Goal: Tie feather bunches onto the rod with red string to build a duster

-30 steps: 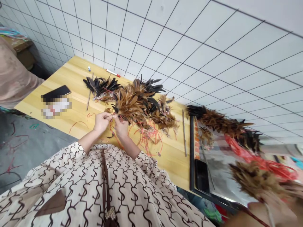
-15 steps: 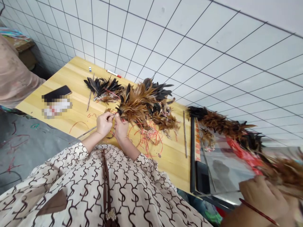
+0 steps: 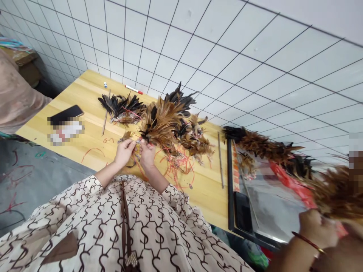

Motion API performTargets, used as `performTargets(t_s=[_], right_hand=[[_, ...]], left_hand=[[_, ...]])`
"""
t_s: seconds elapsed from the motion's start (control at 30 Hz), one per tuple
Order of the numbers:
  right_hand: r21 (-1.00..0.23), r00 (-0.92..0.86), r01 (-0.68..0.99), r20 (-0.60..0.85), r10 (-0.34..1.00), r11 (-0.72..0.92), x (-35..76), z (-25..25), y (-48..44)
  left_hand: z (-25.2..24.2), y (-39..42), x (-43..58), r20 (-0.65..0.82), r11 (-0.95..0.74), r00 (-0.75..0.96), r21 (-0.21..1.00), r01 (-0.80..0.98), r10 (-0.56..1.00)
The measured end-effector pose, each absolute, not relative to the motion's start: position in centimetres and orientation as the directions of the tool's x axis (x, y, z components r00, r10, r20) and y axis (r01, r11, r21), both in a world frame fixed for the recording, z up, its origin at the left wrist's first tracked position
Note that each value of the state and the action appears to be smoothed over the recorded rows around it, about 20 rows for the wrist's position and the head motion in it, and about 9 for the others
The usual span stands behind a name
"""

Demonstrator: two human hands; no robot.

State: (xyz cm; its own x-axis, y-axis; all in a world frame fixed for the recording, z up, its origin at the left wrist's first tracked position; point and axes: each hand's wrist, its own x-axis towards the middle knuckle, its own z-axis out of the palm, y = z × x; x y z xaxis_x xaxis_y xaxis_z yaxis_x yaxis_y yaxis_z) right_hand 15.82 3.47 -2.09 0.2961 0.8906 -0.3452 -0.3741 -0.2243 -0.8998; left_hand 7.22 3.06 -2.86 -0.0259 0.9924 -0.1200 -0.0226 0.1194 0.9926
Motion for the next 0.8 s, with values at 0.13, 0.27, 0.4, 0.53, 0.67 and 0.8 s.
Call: performTargets(t_s=[0.13,0.27,0.4,0.53,0.67,0.8], right_hand=[[-0.872,0.221,-0.415,-0.374,0.901,-0.260,16.0,-1.9,3.3],[-0.865,0.175,-0.428,-0.365,0.915,-0.263,16.3,-1.9,3.1],[-0.868,0.150,-0.428,-0.341,0.928,-0.250,16.6,-2.0,3.1],[-0.880,0.127,-0.401,-0.330,0.935,-0.256,16.7,-2.0,3.1],[-0.877,0.154,-0.406,-0.344,0.926,-0.258,16.4,-1.9,3.2],[-0.896,0.229,-0.384,-0.328,0.917,-0.224,15.9,-2.3,3.4]], left_hand=[[-1.6,3.5,6.4,-0.308,0.328,0.147,0.934,-0.140,0.940],[-0.9,4.1,5.5,-0.437,0.501,0.282,0.838,-0.218,0.854],[-0.7,4.2,4.9,-0.507,0.612,0.386,0.756,-0.230,0.771],[-0.5,3.7,5.3,-0.513,0.582,0.294,0.779,-0.235,0.806],[-0.6,3.1,6.4,-0.399,0.403,0.062,0.890,-0.214,0.915],[-1.4,3.1,7.0,-0.264,0.250,-0.104,0.959,-0.133,0.959]])
